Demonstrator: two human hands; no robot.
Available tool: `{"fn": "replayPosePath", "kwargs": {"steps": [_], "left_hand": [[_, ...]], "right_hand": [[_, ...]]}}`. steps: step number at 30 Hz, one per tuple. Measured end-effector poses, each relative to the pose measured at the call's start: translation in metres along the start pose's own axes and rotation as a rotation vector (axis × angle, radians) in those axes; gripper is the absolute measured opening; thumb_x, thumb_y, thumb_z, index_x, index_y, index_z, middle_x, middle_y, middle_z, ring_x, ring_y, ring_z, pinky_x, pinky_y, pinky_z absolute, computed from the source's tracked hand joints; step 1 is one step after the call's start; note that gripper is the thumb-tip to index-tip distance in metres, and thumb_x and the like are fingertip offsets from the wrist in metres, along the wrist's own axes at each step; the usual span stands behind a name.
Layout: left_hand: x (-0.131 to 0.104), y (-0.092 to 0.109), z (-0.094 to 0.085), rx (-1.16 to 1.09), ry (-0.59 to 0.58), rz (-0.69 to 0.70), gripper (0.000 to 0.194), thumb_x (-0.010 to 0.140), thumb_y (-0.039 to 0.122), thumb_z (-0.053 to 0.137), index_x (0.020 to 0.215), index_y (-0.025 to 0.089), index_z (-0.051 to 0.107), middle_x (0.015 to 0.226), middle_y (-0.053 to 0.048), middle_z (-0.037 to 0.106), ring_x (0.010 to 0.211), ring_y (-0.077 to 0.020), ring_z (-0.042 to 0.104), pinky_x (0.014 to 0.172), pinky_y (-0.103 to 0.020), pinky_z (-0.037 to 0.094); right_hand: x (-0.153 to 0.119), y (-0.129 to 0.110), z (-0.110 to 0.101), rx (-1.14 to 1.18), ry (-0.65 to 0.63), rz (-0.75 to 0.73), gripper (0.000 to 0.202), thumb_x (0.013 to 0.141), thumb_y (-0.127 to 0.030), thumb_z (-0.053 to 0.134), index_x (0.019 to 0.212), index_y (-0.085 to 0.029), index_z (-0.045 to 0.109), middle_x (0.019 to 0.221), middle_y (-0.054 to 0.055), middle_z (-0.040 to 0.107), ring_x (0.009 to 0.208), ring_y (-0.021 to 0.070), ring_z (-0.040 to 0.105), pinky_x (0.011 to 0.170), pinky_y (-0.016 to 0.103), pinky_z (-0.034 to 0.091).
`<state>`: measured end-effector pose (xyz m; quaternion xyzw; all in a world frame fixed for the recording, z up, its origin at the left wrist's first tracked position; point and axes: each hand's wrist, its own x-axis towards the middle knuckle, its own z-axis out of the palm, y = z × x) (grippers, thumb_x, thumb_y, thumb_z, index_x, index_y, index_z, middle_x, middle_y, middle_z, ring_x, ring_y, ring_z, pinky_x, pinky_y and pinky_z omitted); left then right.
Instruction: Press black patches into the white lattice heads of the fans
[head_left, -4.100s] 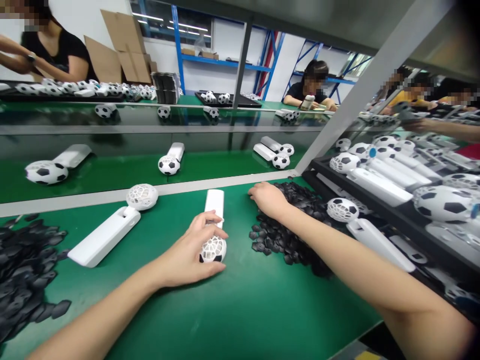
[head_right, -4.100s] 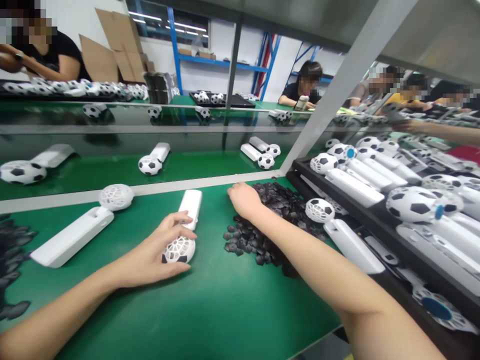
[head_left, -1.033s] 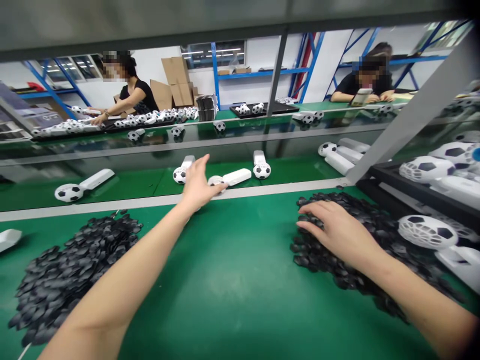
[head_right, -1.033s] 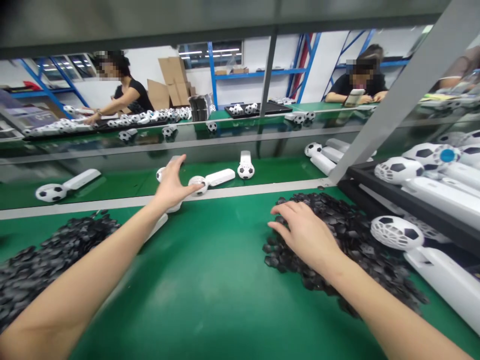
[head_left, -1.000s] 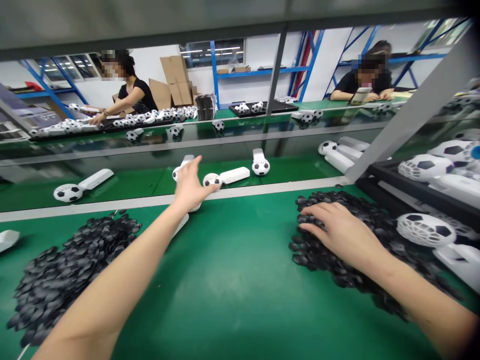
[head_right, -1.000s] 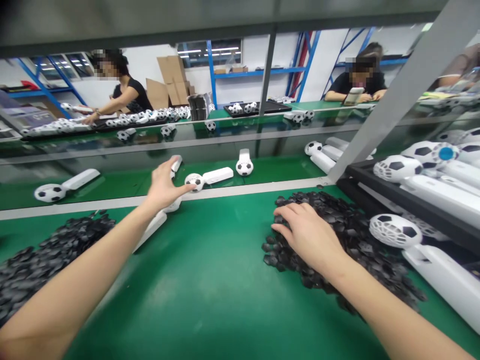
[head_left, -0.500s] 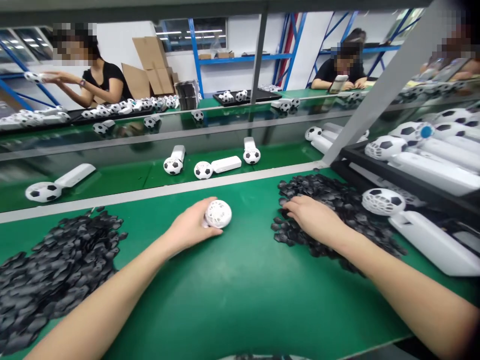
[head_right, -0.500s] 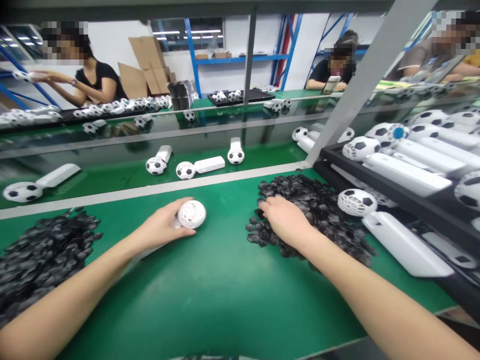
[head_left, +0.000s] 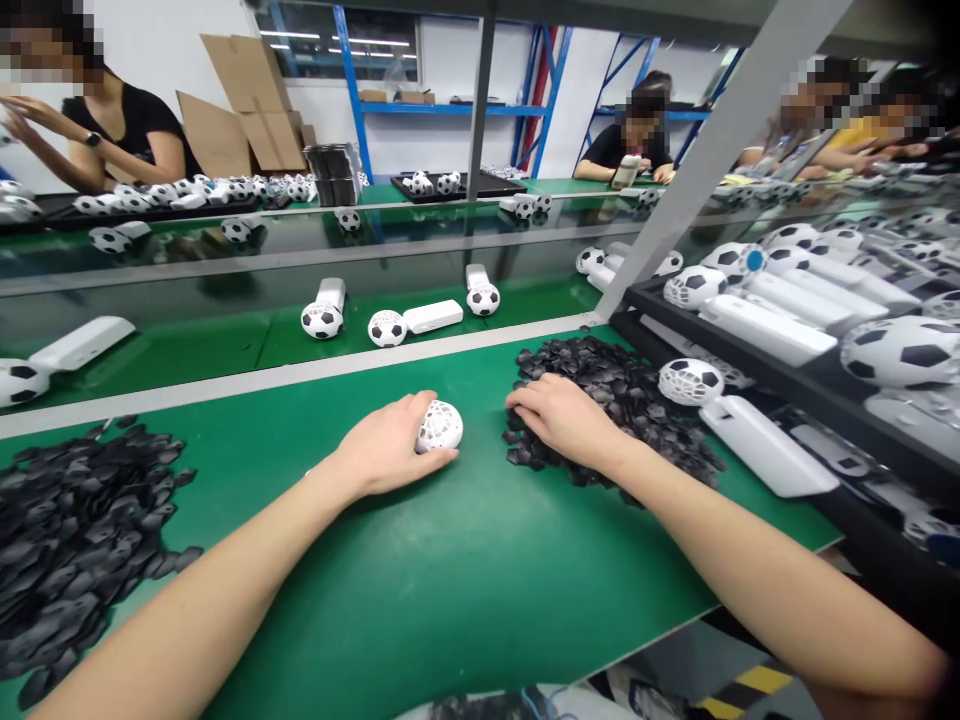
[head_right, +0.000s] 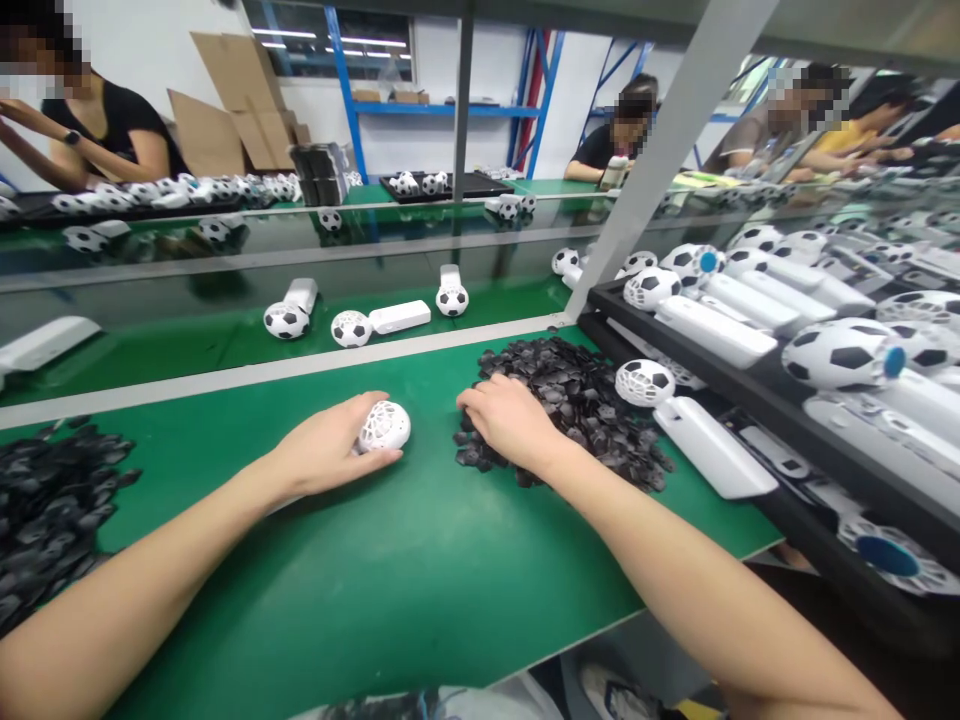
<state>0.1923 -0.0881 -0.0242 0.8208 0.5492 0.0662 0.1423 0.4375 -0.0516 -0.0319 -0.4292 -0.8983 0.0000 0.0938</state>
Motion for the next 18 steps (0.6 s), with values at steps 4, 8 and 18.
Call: {"fn": "replayPosePath", "kwargs": {"steps": [4,8,18], "left_hand": [[-0.004,0.006,0.003,0.034,0.034,-0.021,0.067,0.074,0.059,0.046,0.126,0.018,0.036,0.117,-0.012,0.053,0.1,-0.0297,0.054,0.079,-0.04,0.046],[-0.009,0.008,0.005,0.065,0.073,-0.012,0.067,0.074,0.059,0.047,0.127,0.02,0.035,0.114,-0.009,0.055,0.098,-0.0284,0.054,0.077,-0.04,0.046],[-0.01,0.004,0.005,0.017,0.098,-0.025,0.071,0.068,0.059,0.055,0.127,0.024,0.036,0.118,-0.008,0.052,0.1,-0.0286,0.054,0.077,-0.037,0.045]], "right_hand": [[0.0,-0.005,0.001,0.242,-0.019,0.002,0.018,0.084,-0.013,0.049,0.097,-0.017,0.061,0.092,0.006,0.062,0.089,0.0195,0.051,0.079,0.03,0.043],[0.001,-0.013,-0.002,0.335,-0.009,0.005,0.023,0.085,-0.011,0.046,0.103,-0.019,0.059,0.087,0.004,0.063,0.086,0.0186,0.054,0.076,0.031,0.044],[-0.01,-0.033,0.004,0.096,-0.136,-0.148,0.023,0.082,-0.004,0.046,0.094,-0.017,0.061,0.083,0.005,0.054,0.073,0.0156,0.051,0.061,0.024,0.039]]}}
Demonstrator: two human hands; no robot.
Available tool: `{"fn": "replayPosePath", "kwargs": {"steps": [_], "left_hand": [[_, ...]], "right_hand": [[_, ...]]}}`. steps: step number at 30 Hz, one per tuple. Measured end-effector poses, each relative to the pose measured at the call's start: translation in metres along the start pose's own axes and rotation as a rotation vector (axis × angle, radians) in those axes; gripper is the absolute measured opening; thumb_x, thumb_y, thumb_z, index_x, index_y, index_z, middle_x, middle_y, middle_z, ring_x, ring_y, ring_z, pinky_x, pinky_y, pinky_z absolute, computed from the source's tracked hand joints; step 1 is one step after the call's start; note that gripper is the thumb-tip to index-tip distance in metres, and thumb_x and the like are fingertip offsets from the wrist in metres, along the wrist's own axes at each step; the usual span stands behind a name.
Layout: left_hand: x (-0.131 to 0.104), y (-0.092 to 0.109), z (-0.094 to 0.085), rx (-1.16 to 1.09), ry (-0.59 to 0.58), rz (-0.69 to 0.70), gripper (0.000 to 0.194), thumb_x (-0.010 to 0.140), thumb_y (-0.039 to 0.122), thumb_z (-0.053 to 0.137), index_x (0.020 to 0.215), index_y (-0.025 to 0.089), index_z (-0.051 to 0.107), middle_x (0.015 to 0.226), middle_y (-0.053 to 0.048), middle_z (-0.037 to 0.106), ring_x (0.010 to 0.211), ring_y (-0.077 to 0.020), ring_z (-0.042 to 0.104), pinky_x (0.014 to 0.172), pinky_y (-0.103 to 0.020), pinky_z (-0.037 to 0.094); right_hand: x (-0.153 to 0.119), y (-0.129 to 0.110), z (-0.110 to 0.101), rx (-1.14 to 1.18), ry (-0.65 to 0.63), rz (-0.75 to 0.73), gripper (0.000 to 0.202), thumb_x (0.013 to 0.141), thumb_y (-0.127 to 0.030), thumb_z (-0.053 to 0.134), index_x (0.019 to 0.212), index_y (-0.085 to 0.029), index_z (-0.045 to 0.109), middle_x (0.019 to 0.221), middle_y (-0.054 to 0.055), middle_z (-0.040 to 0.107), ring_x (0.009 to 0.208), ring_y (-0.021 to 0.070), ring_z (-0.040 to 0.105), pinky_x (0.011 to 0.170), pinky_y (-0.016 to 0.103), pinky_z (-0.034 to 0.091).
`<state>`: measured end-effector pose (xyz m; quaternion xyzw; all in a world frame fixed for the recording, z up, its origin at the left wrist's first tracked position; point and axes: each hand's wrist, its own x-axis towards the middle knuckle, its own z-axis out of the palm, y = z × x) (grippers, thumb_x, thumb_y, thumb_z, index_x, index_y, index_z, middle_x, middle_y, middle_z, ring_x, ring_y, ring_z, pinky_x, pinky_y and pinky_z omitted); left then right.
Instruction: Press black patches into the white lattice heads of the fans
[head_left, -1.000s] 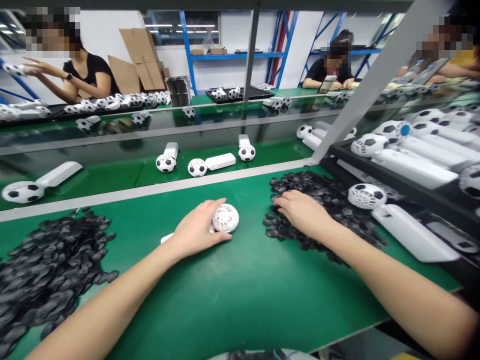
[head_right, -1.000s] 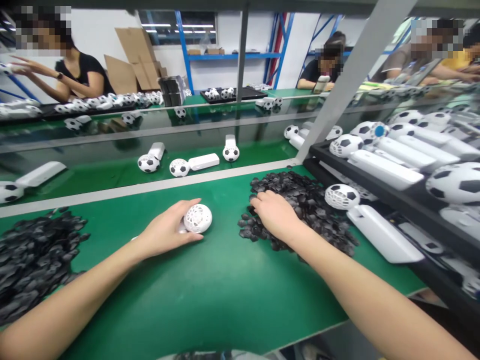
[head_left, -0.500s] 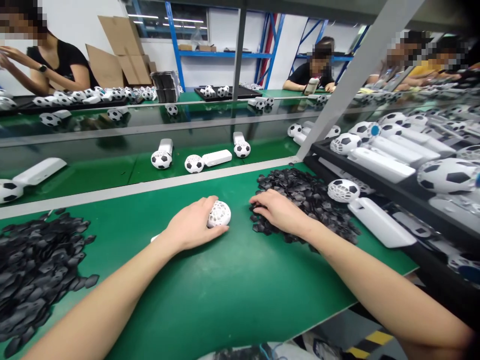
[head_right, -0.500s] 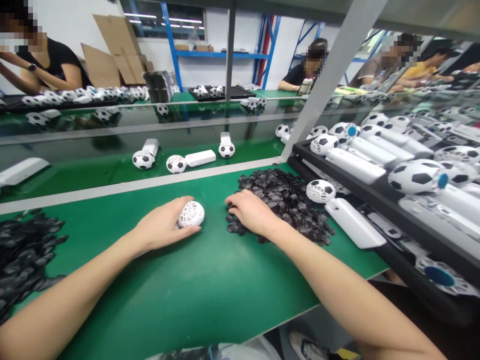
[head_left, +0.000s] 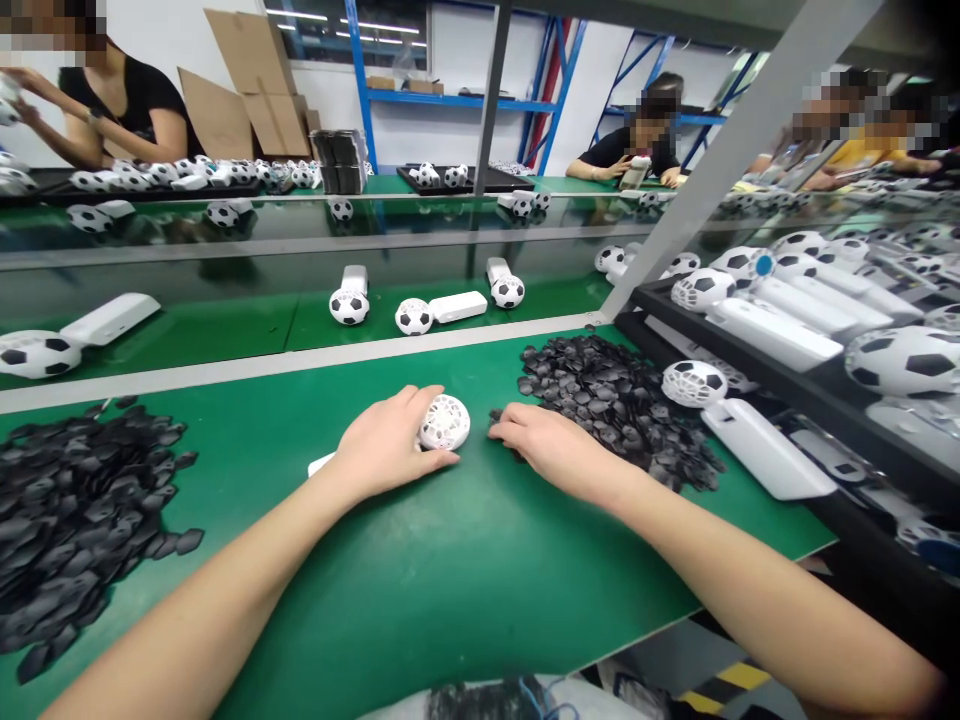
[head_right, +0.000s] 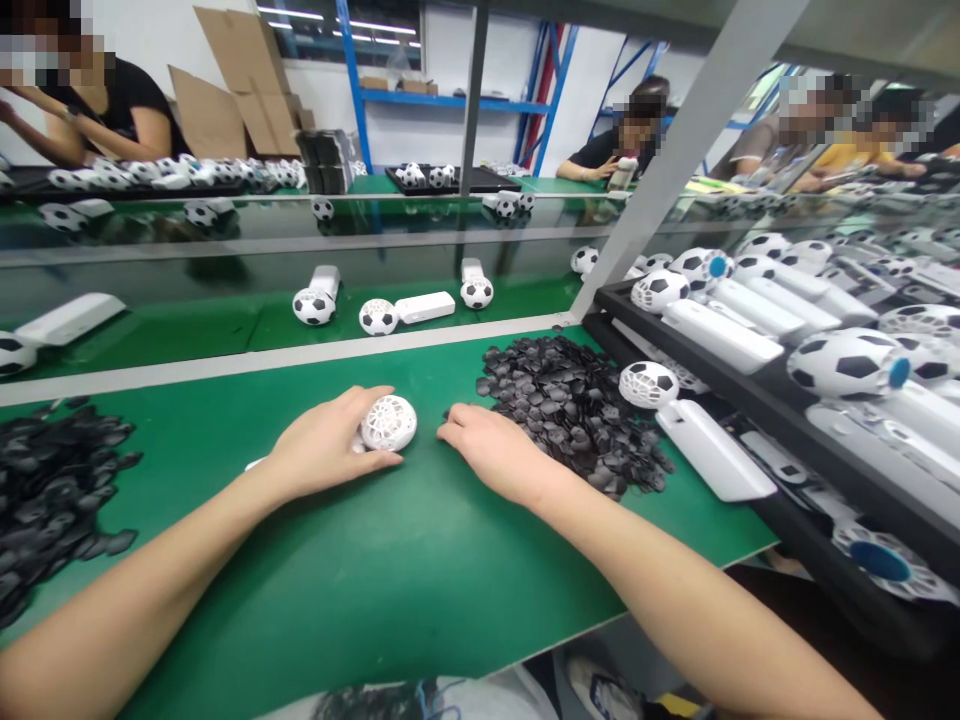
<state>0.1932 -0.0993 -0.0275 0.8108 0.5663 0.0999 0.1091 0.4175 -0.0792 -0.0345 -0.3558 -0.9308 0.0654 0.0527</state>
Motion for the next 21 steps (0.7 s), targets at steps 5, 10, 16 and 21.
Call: {"fn": "replayPosePath", "kwargs": {"steps": [5,10,16,21], "left_hand": [[-0.001,0.0,-0.002,-0.016,0.0,0.011,0.071,0.067,0.049,0.061,0.129,0.029,0.033,0.117,-0.005,0.05,0.096,-0.0273,0.055,0.072,-0.034,0.046],[-0.001,-0.002,0.0,-0.047,0.004,0.021,0.074,0.067,0.053,0.059,0.131,0.029,0.031,0.121,-0.006,0.047,0.099,-0.0286,0.054,0.075,-0.036,0.046],[-0.001,-0.002,0.0,-0.079,0.008,0.046,0.078,0.064,0.062,0.058,0.131,0.028,0.033,0.122,-0.006,0.048,0.1,-0.0286,0.053,0.079,-0.037,0.045],[-0.001,-0.001,-0.001,-0.084,0.021,0.056,0.068,0.071,0.057,0.053,0.129,0.026,0.037,0.119,-0.007,0.051,0.099,-0.027,0.054,0.082,-0.038,0.043]], "right_hand": [[-0.004,-0.005,-0.009,0.228,0.082,0.086,0.016,0.085,-0.007,0.045,0.086,-0.017,0.057,0.082,0.002,0.053,0.065,0.0115,0.05,0.059,0.022,0.04],[0.007,-0.024,-0.015,0.54,0.237,0.021,0.008,0.083,-0.011,0.052,0.078,-0.018,0.054,0.078,-0.001,0.057,0.073,0.0121,0.052,0.068,0.023,0.041],[0.02,-0.04,0.001,0.271,0.246,-0.081,0.01,0.087,-0.016,0.048,0.086,-0.017,0.058,0.086,0.004,0.06,0.081,0.016,0.052,0.071,0.029,0.035],[0.023,-0.045,0.008,0.171,0.315,-0.111,0.014,0.089,-0.017,0.046,0.09,-0.02,0.059,0.089,0.004,0.06,0.084,0.0184,0.051,0.073,0.032,0.034]]}}
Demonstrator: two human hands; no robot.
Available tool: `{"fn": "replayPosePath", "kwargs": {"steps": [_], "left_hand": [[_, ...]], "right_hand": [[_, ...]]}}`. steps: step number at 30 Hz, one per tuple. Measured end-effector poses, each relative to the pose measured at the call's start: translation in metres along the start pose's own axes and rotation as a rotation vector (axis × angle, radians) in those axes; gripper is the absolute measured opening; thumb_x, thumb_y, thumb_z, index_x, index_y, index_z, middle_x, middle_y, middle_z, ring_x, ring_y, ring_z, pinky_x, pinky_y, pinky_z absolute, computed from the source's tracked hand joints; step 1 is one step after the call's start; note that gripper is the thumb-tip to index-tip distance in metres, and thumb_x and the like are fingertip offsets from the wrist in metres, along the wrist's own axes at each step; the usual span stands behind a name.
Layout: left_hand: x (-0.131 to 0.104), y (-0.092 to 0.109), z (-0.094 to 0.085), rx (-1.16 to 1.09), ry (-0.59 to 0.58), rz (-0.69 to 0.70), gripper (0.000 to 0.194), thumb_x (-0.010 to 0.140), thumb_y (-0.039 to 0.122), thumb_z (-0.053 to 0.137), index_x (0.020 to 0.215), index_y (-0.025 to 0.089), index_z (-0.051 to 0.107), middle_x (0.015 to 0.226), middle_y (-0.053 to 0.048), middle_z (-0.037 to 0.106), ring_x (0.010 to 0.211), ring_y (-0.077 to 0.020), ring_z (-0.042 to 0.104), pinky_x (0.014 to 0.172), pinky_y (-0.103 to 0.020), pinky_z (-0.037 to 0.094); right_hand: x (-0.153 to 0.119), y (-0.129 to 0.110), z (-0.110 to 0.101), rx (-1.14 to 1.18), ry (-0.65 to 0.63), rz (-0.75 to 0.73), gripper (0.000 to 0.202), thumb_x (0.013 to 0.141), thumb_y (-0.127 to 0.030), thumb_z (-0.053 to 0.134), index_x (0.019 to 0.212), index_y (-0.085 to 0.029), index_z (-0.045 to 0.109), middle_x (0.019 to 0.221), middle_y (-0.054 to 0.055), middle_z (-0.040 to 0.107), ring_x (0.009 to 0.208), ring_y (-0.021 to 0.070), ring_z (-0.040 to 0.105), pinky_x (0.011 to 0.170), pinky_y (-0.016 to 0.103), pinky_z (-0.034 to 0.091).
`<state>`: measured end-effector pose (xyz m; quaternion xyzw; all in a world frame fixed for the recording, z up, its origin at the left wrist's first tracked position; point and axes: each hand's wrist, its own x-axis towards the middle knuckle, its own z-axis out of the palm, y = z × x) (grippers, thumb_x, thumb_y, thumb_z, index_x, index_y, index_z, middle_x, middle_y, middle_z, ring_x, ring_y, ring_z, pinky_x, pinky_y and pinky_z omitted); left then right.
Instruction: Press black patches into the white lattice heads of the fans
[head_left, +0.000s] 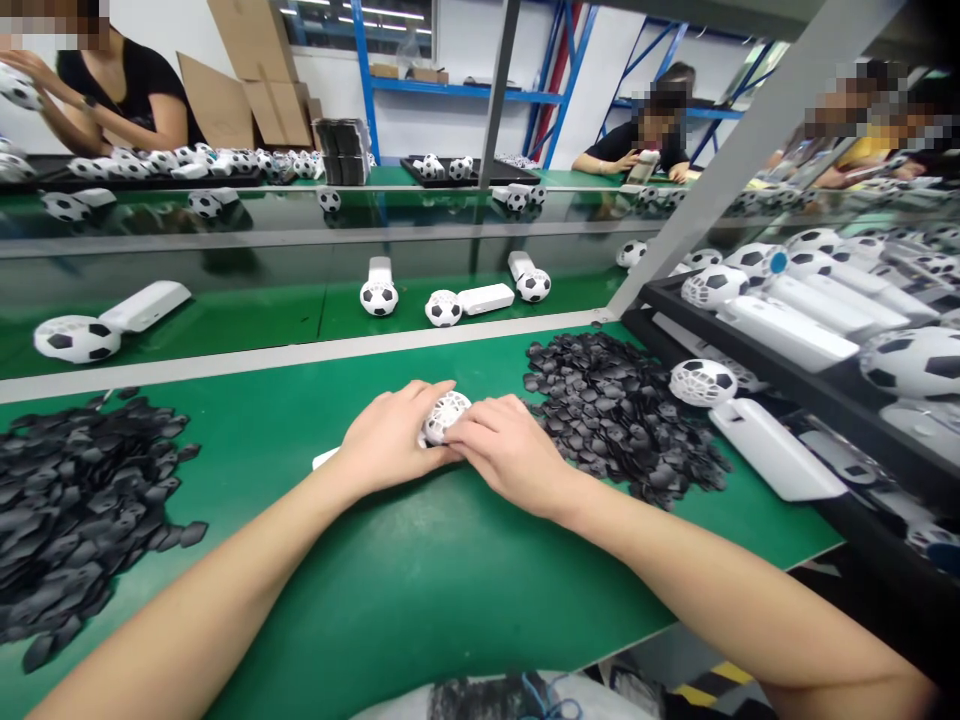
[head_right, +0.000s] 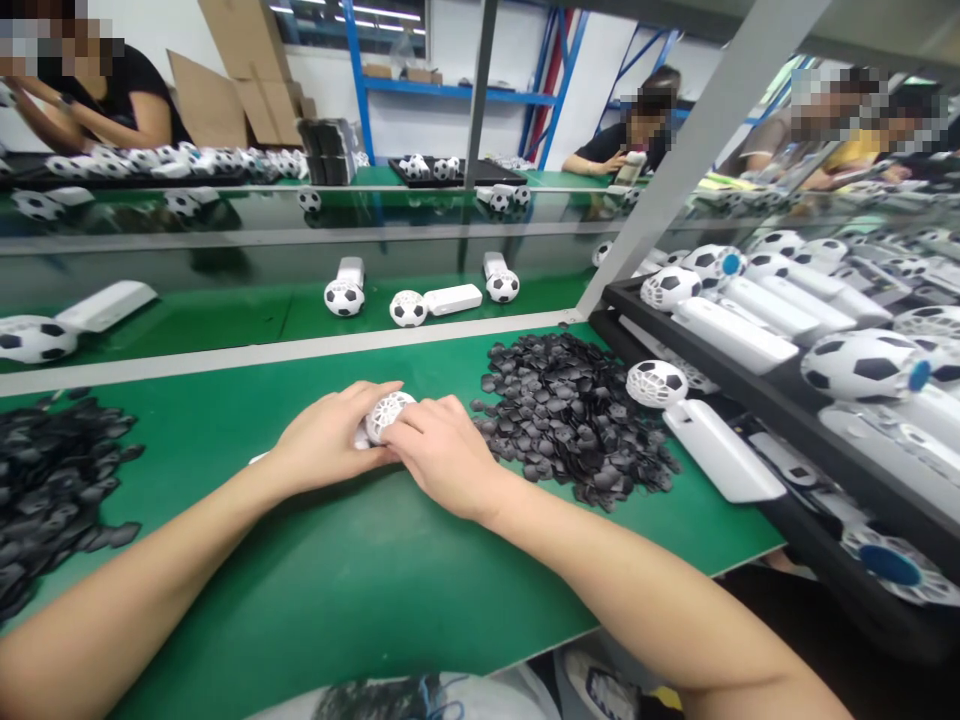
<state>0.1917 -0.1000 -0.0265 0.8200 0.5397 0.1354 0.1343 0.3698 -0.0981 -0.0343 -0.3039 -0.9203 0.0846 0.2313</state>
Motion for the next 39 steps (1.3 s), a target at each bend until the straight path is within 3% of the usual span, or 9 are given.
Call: {"fn": "replayPosePath", "kwargs": {"steps": [3,7,14,18,22,26,33,36,39], "left_hand": [[0.0,-0.001,0.001,-0.006,0.015,-0.026,0.066,0.069,0.056,0.056,0.125,0.027,0.041,0.114,-0.005,0.054,0.096,-0.0258,0.056,0.081,-0.038,0.044],[0.002,-0.001,0.003,-0.006,0.05,-0.037,0.065,0.065,0.058,0.059,0.121,0.028,0.043,0.109,-0.002,0.057,0.093,-0.0249,0.057,0.078,-0.038,0.045],[0.003,0.004,0.002,-0.032,0.036,-0.039,0.056,0.071,0.055,0.054,0.117,0.025,0.045,0.109,-0.005,0.056,0.093,-0.0254,0.057,0.075,-0.036,0.046],[0.002,0.004,0.0,-0.019,0.002,-0.035,0.054,0.072,0.052,0.054,0.119,0.026,0.043,0.112,-0.005,0.055,0.096,-0.0263,0.055,0.077,-0.037,0.046],[0.003,-0.006,-0.001,-0.009,-0.05,-0.033,0.065,0.068,0.04,0.06,0.126,0.023,0.036,0.123,-0.006,0.05,0.104,-0.0277,0.051,0.086,-0.04,0.041],[0.003,-0.013,-0.005,0.033,-0.069,0.034,0.056,0.069,0.021,0.052,0.124,0.022,0.038,0.119,-0.006,0.051,0.106,-0.0267,0.045,0.087,-0.04,0.038],[0.004,-0.01,-0.007,0.158,-0.077,0.083,0.063,0.07,0.006,0.041,0.13,0.027,0.036,0.103,-0.006,0.052,0.093,-0.0247,0.043,0.076,-0.037,0.037],[0.005,-0.01,-0.006,0.15,-0.068,0.075,0.062,0.07,0.005,0.04,0.129,0.025,0.038,0.102,-0.006,0.054,0.096,-0.0245,0.043,0.079,-0.037,0.036],[0.005,-0.011,-0.006,0.14,-0.069,0.092,0.063,0.07,0.003,0.038,0.129,0.025,0.037,0.106,-0.006,0.054,0.099,-0.0241,0.044,0.084,-0.038,0.034]], "right_hand": [[0.0,0.003,0.004,0.122,0.109,0.079,0.013,0.084,-0.019,0.053,0.097,-0.021,0.056,0.102,0.007,0.055,0.095,0.0214,0.049,0.081,0.036,0.038],[-0.002,0.013,0.008,0.337,0.111,0.2,0.04,0.079,-0.023,0.059,0.116,-0.021,0.043,0.123,0.01,0.045,0.114,0.0241,0.042,0.093,0.042,0.039],[0.001,0.017,0.014,0.449,0.061,0.243,0.042,0.082,-0.022,0.056,0.12,-0.02,0.041,0.121,0.009,0.049,0.11,0.0212,0.047,0.091,0.038,0.042],[0.004,0.029,0.004,0.496,0.036,0.278,0.036,0.081,-0.023,0.058,0.115,-0.019,0.046,0.112,0.006,0.055,0.1,0.0174,0.053,0.082,0.03,0.046],[0.001,0.053,-0.02,0.15,-0.045,0.423,0.015,0.079,-0.022,0.061,0.094,-0.018,0.06,0.093,0.004,0.06,0.082,0.0167,0.057,0.075,0.029,0.045],[-0.003,0.06,-0.027,-0.126,-0.224,0.53,0.013,0.079,-0.019,0.06,0.092,-0.02,0.064,0.092,0.005,0.059,0.084,0.0185,0.056,0.072,0.027,0.043],[-0.002,0.05,-0.014,-0.287,-0.241,0.334,0.018,0.084,-0.016,0.054,0.1,-0.019,0.062,0.094,0.006,0.058,0.088,0.0189,0.051,0.071,0.026,0.039],[-0.001,0.049,-0.011,-0.379,-0.303,0.211,0.015,0.085,-0.013,0.051,0.092,-0.016,0.064,0.085,0.007,0.059,0.083,0.0209,0.05,0.072,0.029,0.038],[0.002,0.051,-0.005,-0.412,-0.275,0.227,0.016,0.086,-0.013,0.047,0.09,-0.012,0.063,0.084,0.01,0.059,0.082,0.0225,0.051,0.073,0.032,0.038]]}}
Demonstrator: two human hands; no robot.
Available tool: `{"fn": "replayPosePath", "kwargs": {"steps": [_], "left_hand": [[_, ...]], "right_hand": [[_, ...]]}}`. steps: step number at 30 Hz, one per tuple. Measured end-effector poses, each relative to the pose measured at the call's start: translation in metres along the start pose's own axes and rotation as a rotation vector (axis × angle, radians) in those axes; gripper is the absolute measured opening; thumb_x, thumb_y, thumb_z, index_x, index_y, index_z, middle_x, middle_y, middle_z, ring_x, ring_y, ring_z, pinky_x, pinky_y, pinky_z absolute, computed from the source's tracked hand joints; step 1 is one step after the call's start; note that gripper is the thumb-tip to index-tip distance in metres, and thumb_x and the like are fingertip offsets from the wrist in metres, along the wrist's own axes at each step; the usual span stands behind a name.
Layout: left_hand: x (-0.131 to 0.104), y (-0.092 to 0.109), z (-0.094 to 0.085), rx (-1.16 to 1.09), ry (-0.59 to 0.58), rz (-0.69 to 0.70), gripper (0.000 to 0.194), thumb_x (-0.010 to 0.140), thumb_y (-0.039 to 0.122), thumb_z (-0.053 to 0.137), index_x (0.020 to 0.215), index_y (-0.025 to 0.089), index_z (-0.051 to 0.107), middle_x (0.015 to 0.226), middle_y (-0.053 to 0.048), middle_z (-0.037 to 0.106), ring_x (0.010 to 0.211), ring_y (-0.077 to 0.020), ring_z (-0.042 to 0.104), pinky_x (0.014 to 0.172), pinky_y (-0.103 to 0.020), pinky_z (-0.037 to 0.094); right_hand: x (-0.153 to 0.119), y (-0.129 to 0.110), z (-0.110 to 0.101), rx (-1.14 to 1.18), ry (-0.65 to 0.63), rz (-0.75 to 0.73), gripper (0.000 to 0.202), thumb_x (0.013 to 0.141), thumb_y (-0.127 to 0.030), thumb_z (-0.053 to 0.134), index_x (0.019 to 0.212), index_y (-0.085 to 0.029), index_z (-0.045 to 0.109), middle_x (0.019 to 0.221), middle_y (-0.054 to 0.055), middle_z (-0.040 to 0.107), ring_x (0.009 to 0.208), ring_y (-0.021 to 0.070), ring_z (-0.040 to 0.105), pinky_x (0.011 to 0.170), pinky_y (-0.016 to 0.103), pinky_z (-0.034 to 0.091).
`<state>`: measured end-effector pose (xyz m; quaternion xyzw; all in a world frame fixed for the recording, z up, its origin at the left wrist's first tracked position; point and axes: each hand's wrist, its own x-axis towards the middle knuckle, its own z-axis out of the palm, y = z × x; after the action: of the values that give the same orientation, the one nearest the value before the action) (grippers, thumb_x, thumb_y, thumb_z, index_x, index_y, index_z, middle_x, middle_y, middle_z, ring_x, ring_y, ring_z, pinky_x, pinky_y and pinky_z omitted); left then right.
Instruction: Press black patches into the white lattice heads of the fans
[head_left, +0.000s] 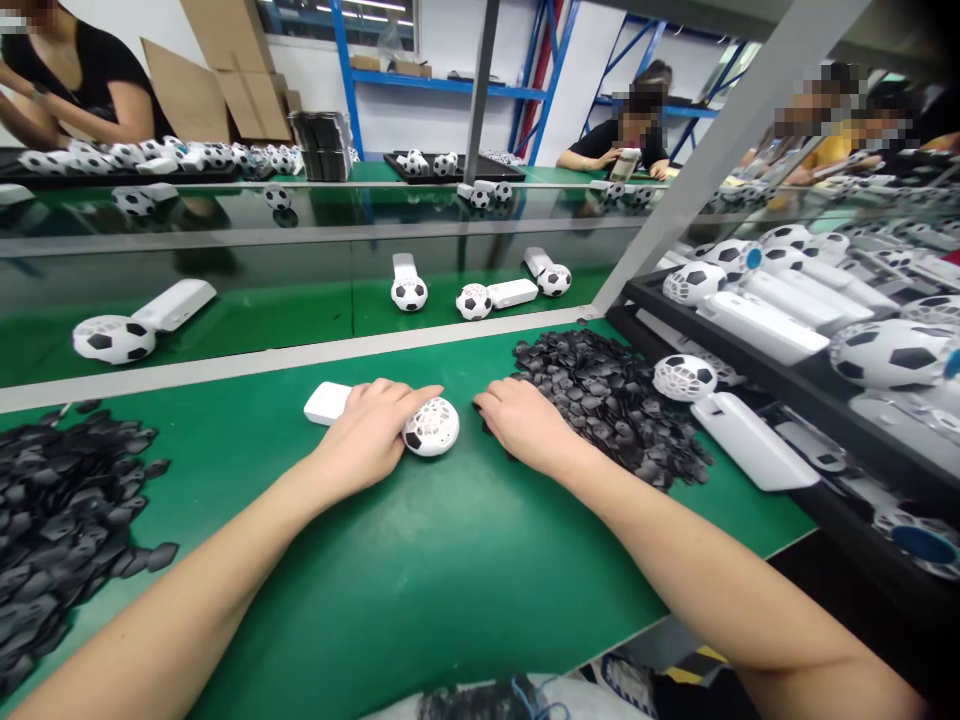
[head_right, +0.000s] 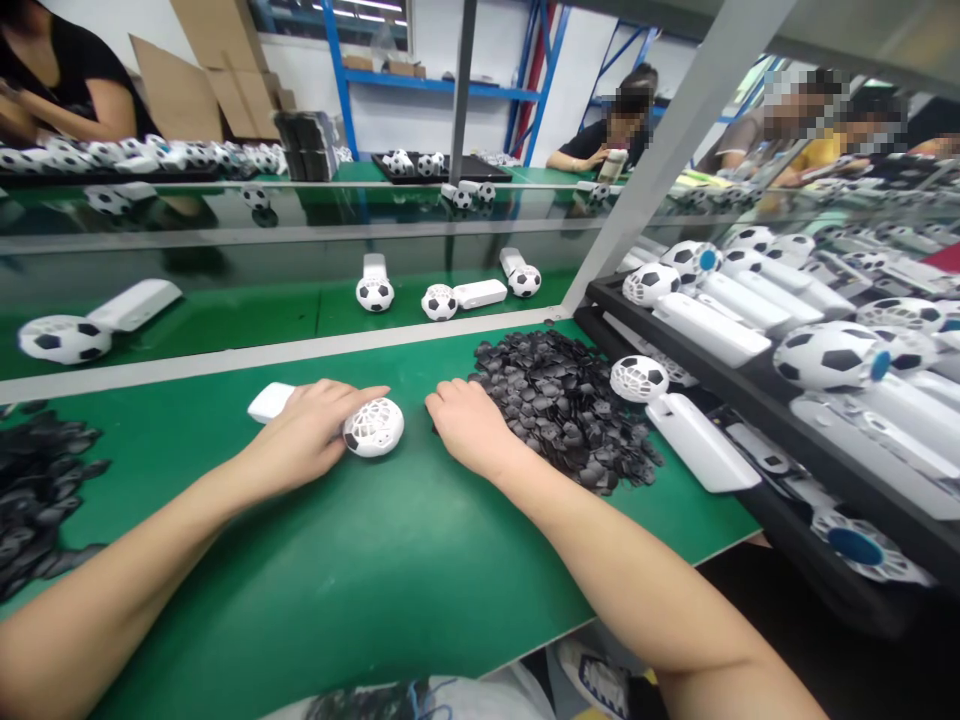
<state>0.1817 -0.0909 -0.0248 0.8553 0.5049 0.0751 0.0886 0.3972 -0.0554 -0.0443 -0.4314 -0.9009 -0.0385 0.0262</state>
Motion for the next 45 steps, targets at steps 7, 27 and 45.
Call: {"fn": "replayPosePath", "kwargs": {"steps": [7,27,45], "left_hand": [[-0.004,0.0,-0.002,-0.1,-0.041,-0.014,0.069,0.068,0.023,0.055,0.133,0.021,0.031,0.111,-0.008,0.053,0.105,-0.0274,0.043,0.092,-0.041,0.031],[-0.003,0.002,0.002,-0.145,0.002,-0.053,0.078,0.063,0.054,0.064,0.129,0.022,0.038,0.115,-0.008,0.054,0.107,-0.0288,0.043,0.093,-0.043,0.03],[-0.002,0.01,0.005,-0.149,0.07,-0.107,0.081,0.062,0.069,0.055,0.125,0.019,0.044,0.111,-0.009,0.057,0.104,-0.0304,0.045,0.092,-0.046,0.031]], "right_hand": [[-0.002,0.002,-0.005,0.55,0.253,-0.007,0.013,0.085,-0.015,0.052,0.089,-0.017,0.064,0.086,0.004,0.062,0.082,0.0149,0.057,0.078,0.026,0.044],[-0.017,-0.015,-0.023,0.728,0.188,-0.153,0.013,0.086,-0.013,0.048,0.094,-0.017,0.057,0.09,0.004,0.059,0.085,0.0155,0.053,0.076,0.028,0.043],[-0.018,-0.031,-0.014,0.937,0.196,-0.097,0.003,0.082,-0.017,0.056,0.08,-0.017,0.059,0.079,0.0,0.06,0.074,0.0131,0.055,0.071,0.025,0.043]]}}
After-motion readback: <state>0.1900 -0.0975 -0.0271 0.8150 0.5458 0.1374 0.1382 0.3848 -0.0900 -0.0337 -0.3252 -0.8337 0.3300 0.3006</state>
